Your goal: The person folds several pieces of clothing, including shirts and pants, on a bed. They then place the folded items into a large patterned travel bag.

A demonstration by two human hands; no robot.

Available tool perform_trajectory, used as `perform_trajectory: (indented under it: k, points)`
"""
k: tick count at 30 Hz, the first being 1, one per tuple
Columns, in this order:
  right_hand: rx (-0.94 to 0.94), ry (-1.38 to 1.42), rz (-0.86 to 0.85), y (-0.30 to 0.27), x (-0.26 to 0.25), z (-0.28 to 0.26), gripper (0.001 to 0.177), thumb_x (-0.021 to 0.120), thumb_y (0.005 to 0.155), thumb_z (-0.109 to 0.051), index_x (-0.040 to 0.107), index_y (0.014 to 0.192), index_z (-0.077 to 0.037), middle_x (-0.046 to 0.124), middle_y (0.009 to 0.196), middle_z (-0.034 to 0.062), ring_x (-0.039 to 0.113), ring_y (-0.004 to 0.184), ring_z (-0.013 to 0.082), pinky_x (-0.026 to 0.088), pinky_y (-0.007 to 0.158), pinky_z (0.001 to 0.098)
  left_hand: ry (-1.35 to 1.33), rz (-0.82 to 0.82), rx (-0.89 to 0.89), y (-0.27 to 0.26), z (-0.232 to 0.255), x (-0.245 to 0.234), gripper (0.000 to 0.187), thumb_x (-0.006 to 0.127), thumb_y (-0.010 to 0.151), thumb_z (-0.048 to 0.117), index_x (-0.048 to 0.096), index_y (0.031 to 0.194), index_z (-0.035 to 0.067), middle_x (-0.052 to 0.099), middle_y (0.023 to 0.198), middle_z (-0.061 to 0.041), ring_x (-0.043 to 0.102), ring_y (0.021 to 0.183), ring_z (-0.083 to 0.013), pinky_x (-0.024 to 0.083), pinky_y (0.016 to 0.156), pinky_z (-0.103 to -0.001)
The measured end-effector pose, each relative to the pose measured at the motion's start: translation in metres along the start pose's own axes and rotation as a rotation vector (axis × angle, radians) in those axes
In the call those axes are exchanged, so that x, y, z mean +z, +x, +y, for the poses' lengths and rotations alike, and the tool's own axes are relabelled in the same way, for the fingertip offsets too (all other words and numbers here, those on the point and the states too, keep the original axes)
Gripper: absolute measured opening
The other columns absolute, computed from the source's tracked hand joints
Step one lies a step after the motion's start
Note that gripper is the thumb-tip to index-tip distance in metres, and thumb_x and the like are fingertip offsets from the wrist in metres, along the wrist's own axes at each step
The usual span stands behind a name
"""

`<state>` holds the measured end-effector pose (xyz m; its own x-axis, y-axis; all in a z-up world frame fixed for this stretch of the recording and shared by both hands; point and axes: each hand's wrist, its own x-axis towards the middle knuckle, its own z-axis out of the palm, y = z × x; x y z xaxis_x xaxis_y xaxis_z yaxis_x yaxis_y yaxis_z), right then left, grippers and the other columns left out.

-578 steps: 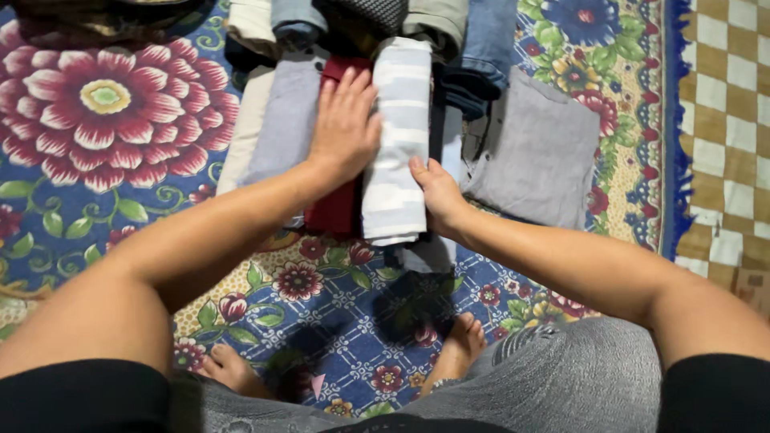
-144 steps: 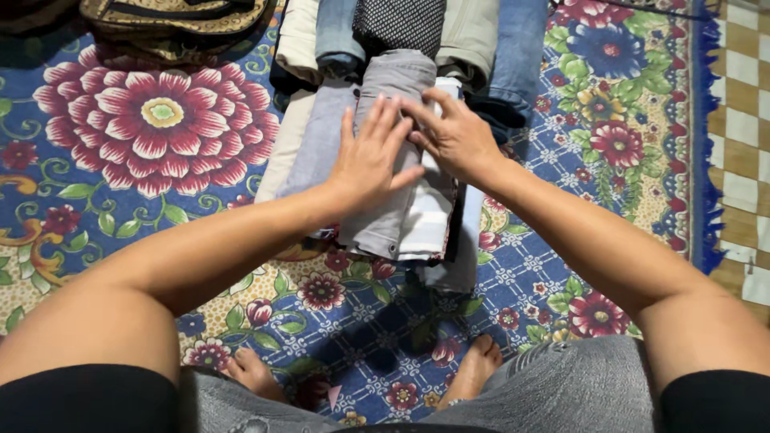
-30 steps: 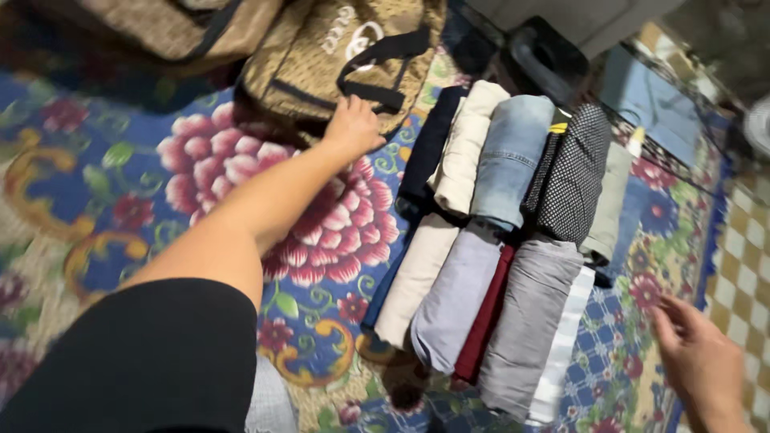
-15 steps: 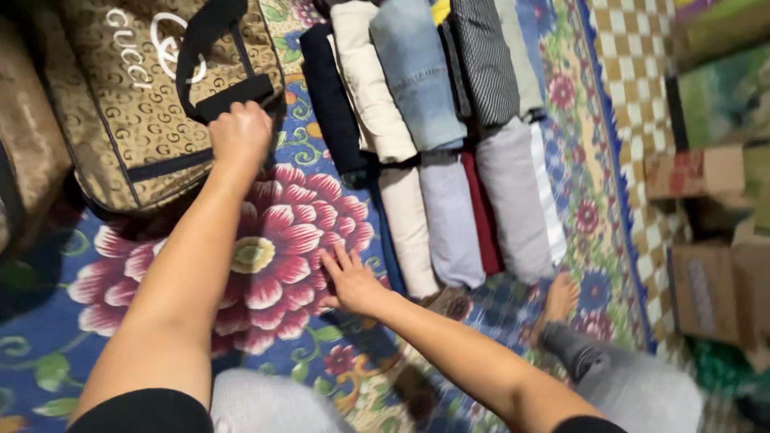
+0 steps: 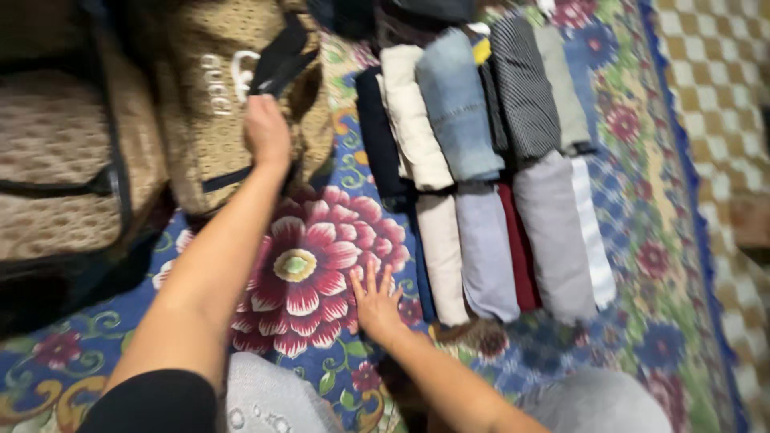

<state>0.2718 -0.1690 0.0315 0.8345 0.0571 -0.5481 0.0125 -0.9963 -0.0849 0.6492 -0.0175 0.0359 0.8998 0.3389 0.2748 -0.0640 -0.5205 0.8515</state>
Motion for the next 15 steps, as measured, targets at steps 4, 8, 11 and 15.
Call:
perform_trajectory:
  k: [4,8,11,15]
  points:
    - [0.002,-0.031,0.023,-0.001,-0.003,-0.005,0.139,0.095,0.062,-0.051,0.008,0.164,-0.014,-0.002,0.165,0.0337,0.003,0.144,0.0691,0.031,0.101,0.0826,-0.042,0.133,0.221,-0.010,0.030,0.002,0.030,0.050,0.107,0.027,0.063,0.114,0.001,0.067,0.103,-0.028,0.062,0.096,-0.0486,0.048,0.081,-0.055]
    - [0.022,-0.064,-0.096,0.009,-0.006,-0.007,0.141,0.095,0.066,-0.049,0.003,0.166,-0.011,-0.003,0.165,0.0358,0.005,0.143,0.0726,0.032,0.103,0.0786,-0.007,0.112,0.042,-0.011,0.026,-0.011,0.029,0.053,0.105,0.027,0.066,0.103,0.002,0.068,0.098,-0.027,0.063,0.095,-0.0477,0.049,0.081,-0.054]
    - [0.041,-0.111,-0.067,0.029,0.017,-0.010,0.127,0.087,0.077,-0.046,0.004,0.166,-0.011,-0.003,0.165,0.0398,0.009,0.142,0.0733,0.039,0.099,0.0738,0.048,0.134,-0.029,-0.014,0.011,-0.028,0.030,0.055,0.103,0.026,0.067,0.095,0.001,0.069,0.095,-0.026,0.064,0.093,-0.0470,0.049,0.081,-0.053]
    - [0.066,-0.112,0.157,0.055,0.044,-0.010,0.101,0.074,0.087,-0.041,0.012,0.163,-0.017,0.002,0.160,0.0410,0.014,0.134,0.0769,0.041,0.091,0.0751,0.019,0.142,0.007,-0.031,0.017,-0.033,0.026,0.058,0.099,0.026,0.068,0.097,0.002,0.069,0.092,-0.025,0.065,0.089,-0.0456,0.050,0.079,-0.052]
